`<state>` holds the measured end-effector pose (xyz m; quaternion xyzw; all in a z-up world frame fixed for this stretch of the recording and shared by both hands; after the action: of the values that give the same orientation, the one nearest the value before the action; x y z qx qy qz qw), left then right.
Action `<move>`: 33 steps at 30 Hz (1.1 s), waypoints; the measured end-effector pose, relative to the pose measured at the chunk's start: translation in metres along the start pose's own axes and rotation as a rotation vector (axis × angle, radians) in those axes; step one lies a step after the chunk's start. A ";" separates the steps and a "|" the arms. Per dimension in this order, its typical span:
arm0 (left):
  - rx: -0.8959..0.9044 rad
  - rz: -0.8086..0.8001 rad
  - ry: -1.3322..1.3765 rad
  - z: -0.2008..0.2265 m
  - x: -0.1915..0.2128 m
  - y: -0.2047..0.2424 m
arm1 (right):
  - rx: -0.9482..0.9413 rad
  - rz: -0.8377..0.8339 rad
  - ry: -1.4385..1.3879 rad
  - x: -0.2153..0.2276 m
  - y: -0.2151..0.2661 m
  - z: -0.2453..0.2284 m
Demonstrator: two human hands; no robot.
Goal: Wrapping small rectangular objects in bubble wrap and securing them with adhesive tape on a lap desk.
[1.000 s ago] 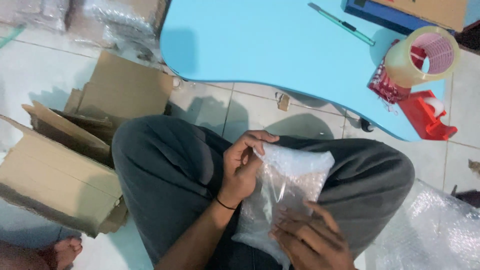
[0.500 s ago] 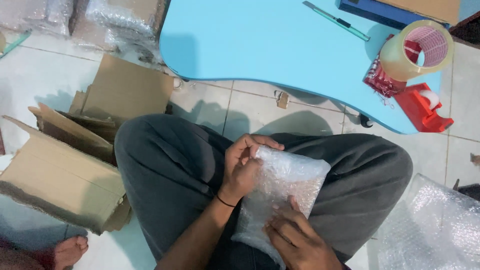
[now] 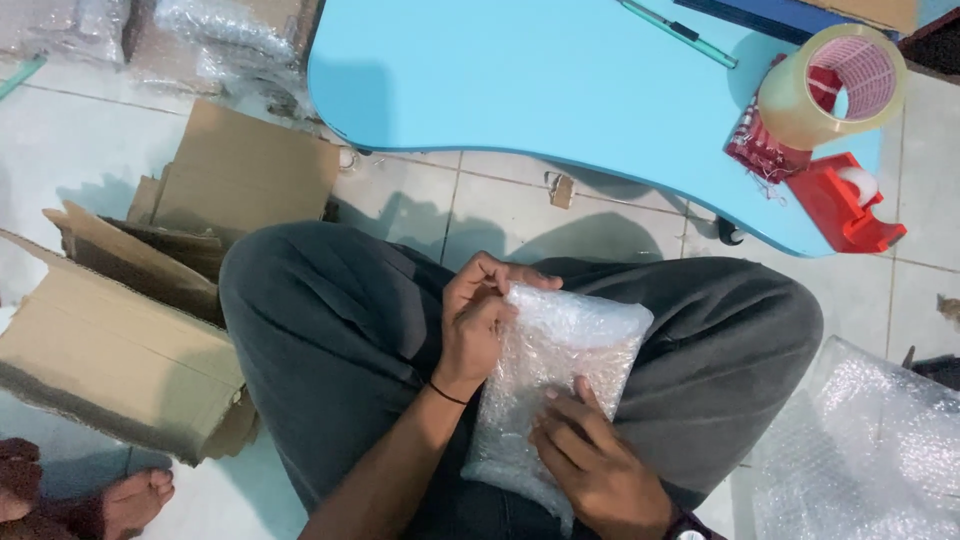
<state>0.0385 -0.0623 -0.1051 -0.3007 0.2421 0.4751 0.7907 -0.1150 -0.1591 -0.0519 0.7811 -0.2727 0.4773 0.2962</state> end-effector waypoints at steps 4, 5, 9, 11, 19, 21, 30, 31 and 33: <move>-0.009 -0.002 0.022 -0.003 0.002 0.001 | 0.028 -0.032 -0.009 -0.009 0.002 0.004; -0.006 0.004 0.020 -0.004 0.003 0.000 | 0.024 -0.050 0.008 -0.011 0.002 0.004; -0.006 0.033 0.018 -0.008 0.012 0.000 | -0.010 -0.023 0.006 -0.008 0.009 0.004; -0.008 0.038 0.023 -0.010 0.012 0.001 | -0.018 0.029 -0.011 -0.014 0.016 0.000; 0.027 0.059 -0.102 -0.003 0.007 -0.007 | -0.131 0.169 -0.102 0.045 -0.013 -0.001; 0.038 0.044 -0.074 -0.005 0.004 -0.007 | -0.151 0.187 0.028 0.044 -0.036 0.001; -0.032 0.144 -0.035 0.001 0.021 -0.004 | -0.115 0.031 -0.010 -0.036 -0.019 -0.019; -0.037 0.144 -0.039 0.006 0.019 -0.005 | -0.110 0.034 -0.008 -0.021 -0.013 -0.015; -0.009 0.132 -0.201 0.016 0.014 -0.007 | -0.113 0.098 -0.302 0.010 0.000 0.000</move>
<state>0.0524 -0.0456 -0.1015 -0.2385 0.1787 0.5551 0.7766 -0.1111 -0.1604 -0.0431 0.8117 -0.3784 0.3524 0.2715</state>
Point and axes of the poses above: each hand's wrist, its own y-axis away from the middle knuckle, its own x-axis out of the back of the hand, z = x × y, the point moved 8 cm from there along -y, towards the middle knuckle, and after that the axes turned 15 degrees about -z, right-handed, at the moved point
